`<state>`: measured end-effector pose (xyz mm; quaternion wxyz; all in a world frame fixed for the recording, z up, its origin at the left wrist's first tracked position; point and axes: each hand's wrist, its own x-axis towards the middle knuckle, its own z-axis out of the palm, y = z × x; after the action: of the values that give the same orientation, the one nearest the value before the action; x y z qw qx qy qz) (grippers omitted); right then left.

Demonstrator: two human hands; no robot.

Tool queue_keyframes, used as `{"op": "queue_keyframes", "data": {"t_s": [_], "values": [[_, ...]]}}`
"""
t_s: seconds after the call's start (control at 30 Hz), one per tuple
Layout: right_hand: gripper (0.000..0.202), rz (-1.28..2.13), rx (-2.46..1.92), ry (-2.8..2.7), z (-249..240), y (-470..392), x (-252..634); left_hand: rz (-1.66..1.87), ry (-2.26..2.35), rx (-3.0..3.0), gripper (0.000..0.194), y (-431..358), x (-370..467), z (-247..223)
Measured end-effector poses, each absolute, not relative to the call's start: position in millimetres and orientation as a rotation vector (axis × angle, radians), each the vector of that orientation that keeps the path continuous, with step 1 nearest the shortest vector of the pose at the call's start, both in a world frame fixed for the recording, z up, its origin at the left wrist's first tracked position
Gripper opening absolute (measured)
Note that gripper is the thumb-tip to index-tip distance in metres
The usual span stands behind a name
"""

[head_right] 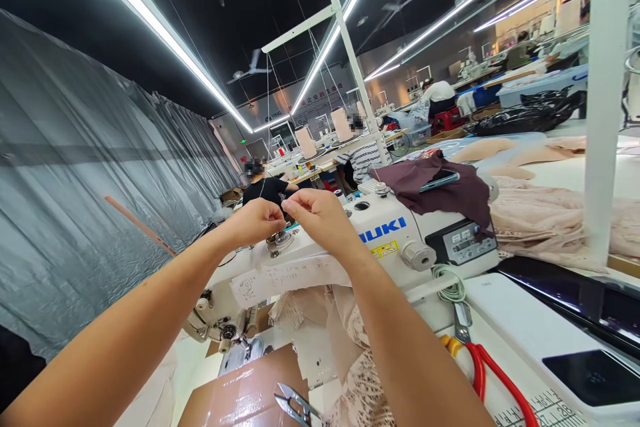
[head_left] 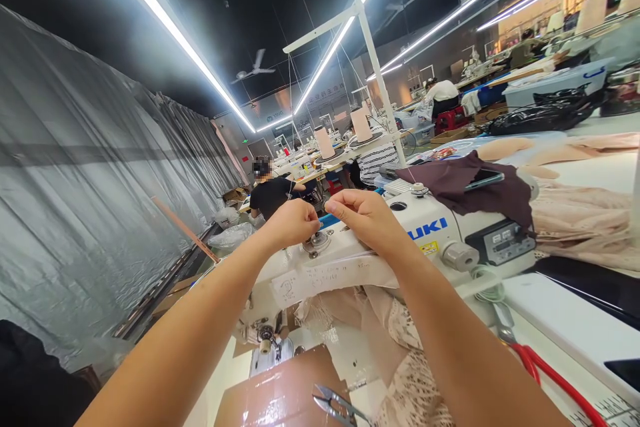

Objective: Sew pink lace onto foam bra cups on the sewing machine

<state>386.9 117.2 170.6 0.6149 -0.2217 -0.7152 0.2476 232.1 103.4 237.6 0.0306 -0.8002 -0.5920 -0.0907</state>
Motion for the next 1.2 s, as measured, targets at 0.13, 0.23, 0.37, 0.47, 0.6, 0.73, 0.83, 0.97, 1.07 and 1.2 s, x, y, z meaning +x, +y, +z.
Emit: {"op": "queue_keyframes", "data": {"t_s": [0.13, 0.23, 0.37, 0.47, 0.6, 0.73, 0.83, 0.97, 1.07, 1.2], "values": [[0.029, 0.554, -0.518, -1.586, 170, 119, 391, -0.214, -1.718, -2.526, 0.012, 91, 244, 234], [0.029, 0.562, -0.516, -1.544, 170, 121, 393, -0.178, -1.599, -2.492, 0.012, 73, 242, 229], [0.029, 0.595, -0.494, -1.495, 170, 121, 392, -0.183, -1.689, -2.414, 0.013, 63, 230, 231], [0.028, 0.613, -0.483, -1.465, 170, 119, 391, -0.195, -1.764, -2.393, 0.012, 70, 224, 238], [0.027, 0.655, -0.471, -1.440, 172, 115, 393, -0.151, -1.795, -2.400, 0.012, 86, 224, 244], [0.026, 0.695, -0.351, -1.431, 173, 112, 395, -0.127, -1.765, -2.420, 0.012, 97, 229, 244], [0.026, 0.712, -0.309, -1.432, 175, 108, 395, -0.144, -1.761, -2.453, 0.012, 101, 235, 243], [0.027, 0.718, -0.325, -1.452, 178, 102, 396, -0.185, -1.726, -2.561, 0.013, 96, 242, 237], [0.028, 0.719, -0.332, -1.473, 179, 99, 400, -0.232, -1.663, -2.555, 0.014, 80, 242, 231], [0.027, 0.858, -0.314, -1.758, 179, 94, 404, -0.235, -1.702, -2.453, 0.014, 61, 229, 228]]}}
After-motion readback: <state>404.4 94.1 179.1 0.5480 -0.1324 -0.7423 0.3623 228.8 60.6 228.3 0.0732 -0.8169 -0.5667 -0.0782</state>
